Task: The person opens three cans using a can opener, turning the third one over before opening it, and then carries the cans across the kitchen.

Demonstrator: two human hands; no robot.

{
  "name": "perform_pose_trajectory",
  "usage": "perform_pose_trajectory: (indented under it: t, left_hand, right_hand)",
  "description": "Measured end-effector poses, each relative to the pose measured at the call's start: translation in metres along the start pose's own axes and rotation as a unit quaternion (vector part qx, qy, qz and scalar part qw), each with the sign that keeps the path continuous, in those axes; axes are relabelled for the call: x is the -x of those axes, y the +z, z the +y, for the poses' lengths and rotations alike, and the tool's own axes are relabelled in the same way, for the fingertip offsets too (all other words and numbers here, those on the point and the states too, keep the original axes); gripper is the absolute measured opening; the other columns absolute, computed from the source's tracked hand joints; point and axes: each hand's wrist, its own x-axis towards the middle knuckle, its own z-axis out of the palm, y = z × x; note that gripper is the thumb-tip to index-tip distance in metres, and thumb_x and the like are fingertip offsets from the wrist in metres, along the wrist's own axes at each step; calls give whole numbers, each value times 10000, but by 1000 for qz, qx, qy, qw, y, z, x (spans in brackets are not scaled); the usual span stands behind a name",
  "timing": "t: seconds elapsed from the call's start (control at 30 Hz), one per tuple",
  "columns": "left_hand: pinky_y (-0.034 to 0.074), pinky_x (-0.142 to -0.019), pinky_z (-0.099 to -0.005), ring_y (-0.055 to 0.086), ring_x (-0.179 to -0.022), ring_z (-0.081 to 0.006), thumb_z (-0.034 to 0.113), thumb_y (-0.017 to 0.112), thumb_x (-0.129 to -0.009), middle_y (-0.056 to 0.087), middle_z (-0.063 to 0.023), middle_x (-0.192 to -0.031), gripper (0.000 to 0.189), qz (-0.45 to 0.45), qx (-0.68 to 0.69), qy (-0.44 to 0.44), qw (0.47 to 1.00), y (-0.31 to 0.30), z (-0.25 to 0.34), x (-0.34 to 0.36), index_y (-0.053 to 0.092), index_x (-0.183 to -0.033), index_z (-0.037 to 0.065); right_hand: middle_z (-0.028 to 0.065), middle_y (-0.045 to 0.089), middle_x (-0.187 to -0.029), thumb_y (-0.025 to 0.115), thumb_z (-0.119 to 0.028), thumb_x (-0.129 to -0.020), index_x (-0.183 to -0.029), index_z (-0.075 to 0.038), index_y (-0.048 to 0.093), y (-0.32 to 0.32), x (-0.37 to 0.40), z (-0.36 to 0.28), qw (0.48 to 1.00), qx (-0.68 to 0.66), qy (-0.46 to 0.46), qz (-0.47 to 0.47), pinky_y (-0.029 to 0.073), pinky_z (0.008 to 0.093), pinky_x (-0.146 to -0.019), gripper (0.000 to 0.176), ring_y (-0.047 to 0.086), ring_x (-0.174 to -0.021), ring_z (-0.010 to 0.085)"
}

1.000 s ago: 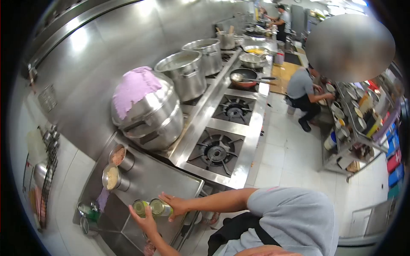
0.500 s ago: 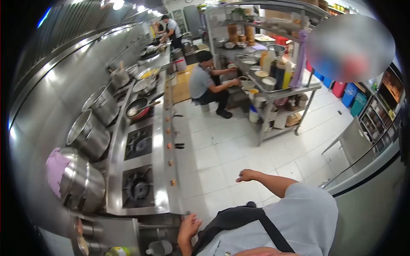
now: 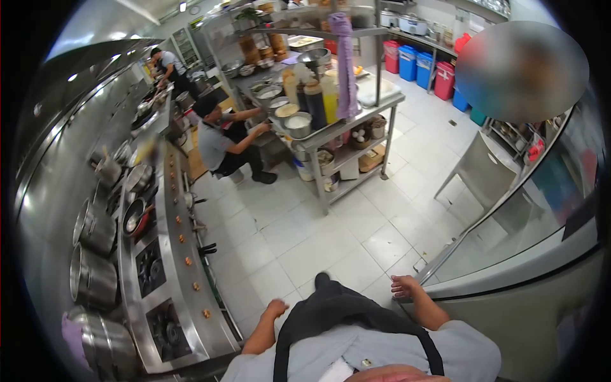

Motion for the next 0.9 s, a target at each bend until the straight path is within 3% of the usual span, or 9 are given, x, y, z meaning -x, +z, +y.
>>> perform_pose_trajectory:
  t: [0.03, 0.07, 0.4, 0.47, 0.5, 0.53, 0.57, 0.6, 0.9]
  left_hand:
    - [574, -693, -423, 710, -702, -237, 378, 672, -864, 741, -119, -813, 355, -65, -121, 57, 989, 15, -13, -9, 750, -877, 32]
    - [583, -694, -407, 715, -711, -233, 374, 698, -836, 739, -145, -810, 332, -25, 57, 188, 980, 3, -14, 45, 757, -814, 48]
    - [569, -660, -409, 709, -720, -239, 358, 727, -810, 738, -138, -824, 300, -177, -23, 97, 979, -147, 94, -177, 771, -916, 81]
    - [559, -633, -410, 702, -701, -243, 352, 729, -797, 731, -147, -804, 294, -84, -83, 104, 988, -201, 153, -261, 754, -873, 69]
    - [557, -626, -409, 691, -667, -241, 329, 703, -803, 719, -171, -791, 278, -60, 35, -58, 996, -233, 198, -298, 721, -783, 53]
    - [550, -631, -427, 684, -642, -259, 314, 647, -812, 704, -169, -733, 279, -32, -53, 49, 997, -274, 237, -334, 697, -704, 62]
    - [538, -619, -444, 668, -578, -271, 277, 581, -818, 673, -151, -637, 304, 130, -265, 357, 886, -309, 270, -364, 662, -617, 65]
    - [540, -626, -450, 666, -569, -287, 290, 544, -830, 662, -124, -597, 331, 57, -45, 214, 974, -350, 324, -378, 668, -616, 70]
    - [525, -567, -312, 666, -715, -163, 210, 689, -843, 680, -86, -850, 260, 7, 310, 265, 913, -513, 662, -397, 674, -1016, 17]
  right_hand:
    - [125, 636, -1102, 712, -447, -907, -1216, -29, 581, -9, -3, 2, 998, -57, -3, -17, 529, 517, -852, 536, 641, -1009, 326]
    - [109, 624, -1103, 707, -440, -915, -1212, -56, 565, -19, -10, -4, 993, -113, -13, -33, 517, 533, -862, 506, 618, -1041, 318]
    - [163, 601, -1216, 674, -461, -927, -1241, -58, 515, -83, -97, -77, 953, -300, 20, 43, 519, 537, -895, 535, 618, -1062, 342]
    - [170, 595, -1255, 674, -463, -924, -1297, -49, 508, -108, -98, -95, 985, -140, 66, 82, 532, 556, -877, 581, 624, -1053, 347]
    - [165, 595, -1268, 663, -446, -934, -1323, -41, 503, -130, -114, -100, 982, -151, 99, 60, 545, 531, -834, 584, 630, -1050, 340]
    - [165, 595, -1268, 663, -446, -934, -1323, -41, 503, -150, -126, -110, 981, -151, 105, 56, 545, 531, -834, 584, 630, -1050, 340]
    - [163, 599, -1269, 660, -435, -937, -1331, -42, 500, -169, -137, -122, 971, -218, 63, 80, 547, 509, -818, 579, 632, -1048, 329]
    - [161, 602, -1271, 656, -423, -941, -1339, -42, 496, -184, -145, -134, 953, -282, 21, 106, 548, 486, -803, 575, 634, -1046, 318]
    - [136, 622, -1259, 642, -388, -954, -1375, -52, 481, -298, -161, -322, 917, -347, -124, 153, 532, 441, -799, 562, 638, -1033, 294]
